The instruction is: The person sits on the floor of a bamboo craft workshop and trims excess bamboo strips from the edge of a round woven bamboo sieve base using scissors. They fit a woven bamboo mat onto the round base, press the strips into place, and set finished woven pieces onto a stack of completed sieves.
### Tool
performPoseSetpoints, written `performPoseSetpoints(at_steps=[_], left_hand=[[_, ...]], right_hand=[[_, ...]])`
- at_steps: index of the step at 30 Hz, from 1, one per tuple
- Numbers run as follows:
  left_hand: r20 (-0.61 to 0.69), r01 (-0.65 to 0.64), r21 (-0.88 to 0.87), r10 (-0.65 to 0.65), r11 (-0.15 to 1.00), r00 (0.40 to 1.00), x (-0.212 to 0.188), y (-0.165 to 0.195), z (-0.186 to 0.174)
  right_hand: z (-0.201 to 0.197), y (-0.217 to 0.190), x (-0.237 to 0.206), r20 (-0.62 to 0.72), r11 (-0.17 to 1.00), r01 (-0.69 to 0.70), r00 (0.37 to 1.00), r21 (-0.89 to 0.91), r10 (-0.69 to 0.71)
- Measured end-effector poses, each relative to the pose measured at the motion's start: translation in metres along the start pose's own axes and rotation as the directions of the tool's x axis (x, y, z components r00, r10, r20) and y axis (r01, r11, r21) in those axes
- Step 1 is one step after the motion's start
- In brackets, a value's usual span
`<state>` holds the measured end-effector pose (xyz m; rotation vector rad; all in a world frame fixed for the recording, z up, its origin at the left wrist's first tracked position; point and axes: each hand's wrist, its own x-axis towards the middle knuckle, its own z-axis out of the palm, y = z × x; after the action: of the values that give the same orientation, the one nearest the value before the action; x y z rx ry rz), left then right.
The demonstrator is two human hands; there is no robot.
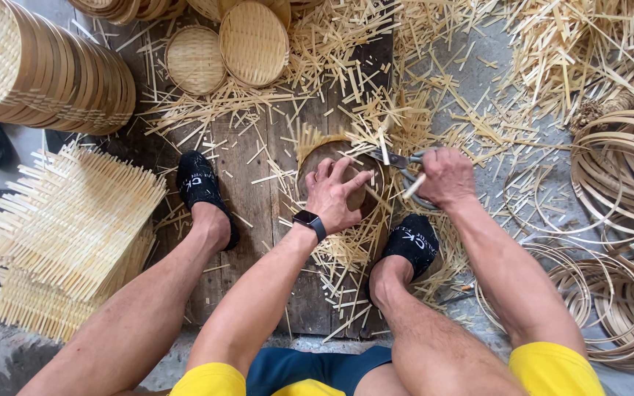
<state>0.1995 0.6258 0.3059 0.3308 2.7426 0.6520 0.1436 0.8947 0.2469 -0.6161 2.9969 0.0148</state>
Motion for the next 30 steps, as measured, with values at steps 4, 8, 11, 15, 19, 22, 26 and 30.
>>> performPoseSetpoints(at_steps=[4, 8, 11, 15, 19, 22, 26, 30], left_hand=[[0.196, -0.114, 0.042, 0.104, 0.993, 0.975, 0.005, -0.006, -0.01], [0.297, -0.209, 0.085, 0.176, 0.974, 0.938, 0.011, -0.01, -0.018], [0.351, -0.314, 0.137, 0.25, 0.94, 0.902, 0.009, -0.012, -0.022], [-0.011, -0.078, 0.015, 0.079, 0.997, 0.997, -0.003, -0.001, -0.011], [-0.197, 0.245, -0.137, -0.268, 0.96, 0.943, -0.009, 0.014, 0.013], [-0.174, 0.112, -0.067, -0.122, 0.991, 0.977, -0.008, 0.008, 0.018], [-0.096, -0.033, -0.03, 0.03, 0.999, 0.995, -0.004, -0.011, 0.006], [-0.042, -0.118, -0.037, 0.116, 0.992, 0.992, -0.001, -0.015, -0.004]], right_hand=[[-0.003, 0.008, -0.005, -0.041, 0.998, 0.045, 0.998, 0.034, -0.044], [0.001, -0.004, -0.001, -0.188, 0.994, 0.106, 0.976, -0.042, -0.112], [0.006, -0.006, 0.002, -0.173, 0.998, 0.065, 0.983, 0.014, -0.062], [0.004, 0.01, -0.006, 0.142, 0.998, -0.013, 0.99, 0.067, 0.003], [0.004, 0.014, -0.008, -0.099, 0.996, 0.081, 0.992, 0.048, -0.076], [0.01, 0.004, -0.002, -0.236, 0.996, 0.092, 0.968, 0.022, -0.084], [0.016, 0.006, -0.002, 0.008, 0.998, 0.055, 0.998, -0.035, -0.055], [0.015, 0.017, -0.01, -0.06, 0.997, 0.025, 0.998, 0.067, -0.021]])
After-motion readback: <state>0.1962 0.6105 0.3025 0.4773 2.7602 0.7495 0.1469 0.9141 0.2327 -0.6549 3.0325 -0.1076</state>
